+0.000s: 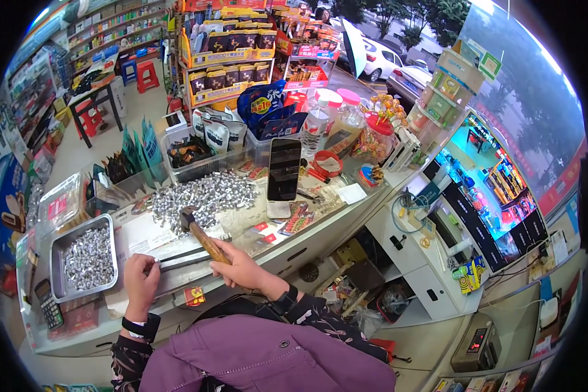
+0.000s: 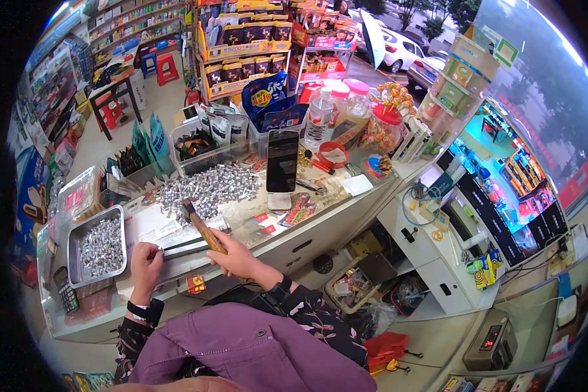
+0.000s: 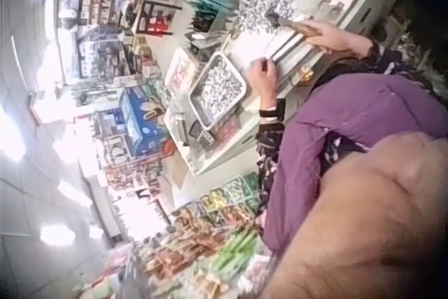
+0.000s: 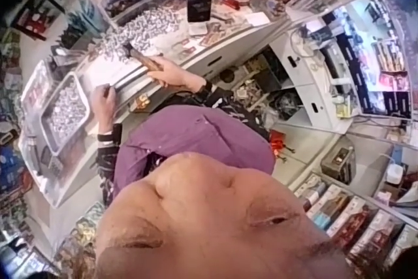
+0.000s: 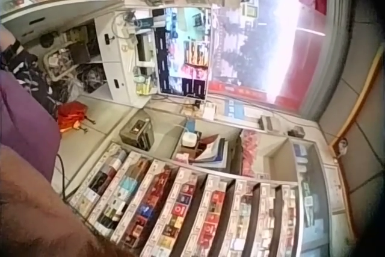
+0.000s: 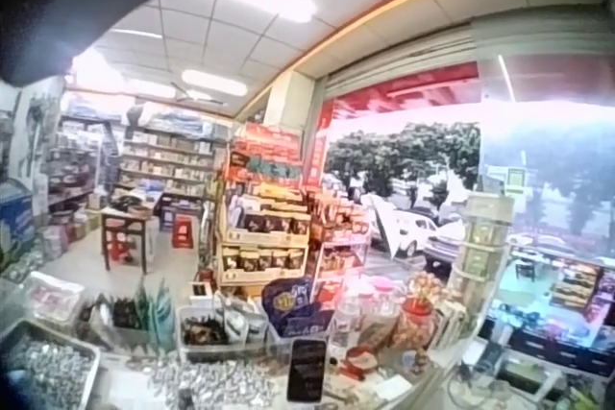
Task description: The person uses a hammer to crack small foil-wrapped items on a metal bar, placing the processed pieces into a tray. After finishing the task, the person stands up and retrieves a plastic bag from a nearby shelf.
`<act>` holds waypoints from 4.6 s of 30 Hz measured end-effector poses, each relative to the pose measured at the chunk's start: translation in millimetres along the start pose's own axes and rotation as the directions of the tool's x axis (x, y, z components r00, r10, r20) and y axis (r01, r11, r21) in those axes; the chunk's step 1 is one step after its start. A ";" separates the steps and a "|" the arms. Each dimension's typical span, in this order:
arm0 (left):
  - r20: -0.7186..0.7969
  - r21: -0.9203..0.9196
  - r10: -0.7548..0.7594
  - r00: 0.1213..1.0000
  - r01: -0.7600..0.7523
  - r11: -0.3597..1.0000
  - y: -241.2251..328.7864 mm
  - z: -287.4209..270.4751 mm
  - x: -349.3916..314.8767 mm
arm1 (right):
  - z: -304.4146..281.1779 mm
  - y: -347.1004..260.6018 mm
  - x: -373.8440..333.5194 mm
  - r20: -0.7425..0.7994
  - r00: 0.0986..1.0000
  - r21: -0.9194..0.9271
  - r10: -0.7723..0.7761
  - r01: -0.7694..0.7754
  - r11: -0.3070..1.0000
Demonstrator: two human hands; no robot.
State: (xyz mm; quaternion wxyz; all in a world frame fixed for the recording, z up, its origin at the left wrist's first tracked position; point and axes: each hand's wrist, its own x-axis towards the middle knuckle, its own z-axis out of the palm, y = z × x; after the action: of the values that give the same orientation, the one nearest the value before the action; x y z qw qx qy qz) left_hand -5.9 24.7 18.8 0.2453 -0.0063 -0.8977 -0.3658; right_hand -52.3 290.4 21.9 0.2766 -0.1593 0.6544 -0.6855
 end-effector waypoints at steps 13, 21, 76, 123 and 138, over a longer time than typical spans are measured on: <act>-0.063 0.044 0.038 0.997 -0.035 0.998 7.6 2.2 -1.3 | 18.5 -39.7 -11.6 0.258 0.966 -0.108 -0.011 0.040 0.993; -0.044 0.128 0.052 0.998 -0.046 0.991 -6.2 -2.5 -2.7 | 14.5 -28.4 -8.6 0.150 0.985 -0.130 0.087 -0.067 0.989; -0.094 0.148 0.110 0.989 -0.095 0.984 -11.3 3.3 -5.1 | 31.9 -66.2 -3.9 0.238 0.958 -0.341 0.160 -0.072 0.937; 0.062 0.525 0.056 0.996 -0.081 0.847 -37.9 -114.2 76.7 | 4.8 -15.8 20.4 -0.068 0.998 -0.109 0.000 -0.007 0.994; 0.566 0.343 0.172 0.806 -0.419 0.841 -70.5 29.1 147.0 | -0.1 -8.7 17.0 -0.110 0.992 -0.267 -0.067 0.035 0.963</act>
State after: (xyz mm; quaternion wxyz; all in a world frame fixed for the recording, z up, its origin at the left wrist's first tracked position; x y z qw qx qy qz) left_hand -161.3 -32.4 20.3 0.0469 -0.1904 -0.9767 -0.0876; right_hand -67.4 280.4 28.0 0.1957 -0.1709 0.7510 -0.6070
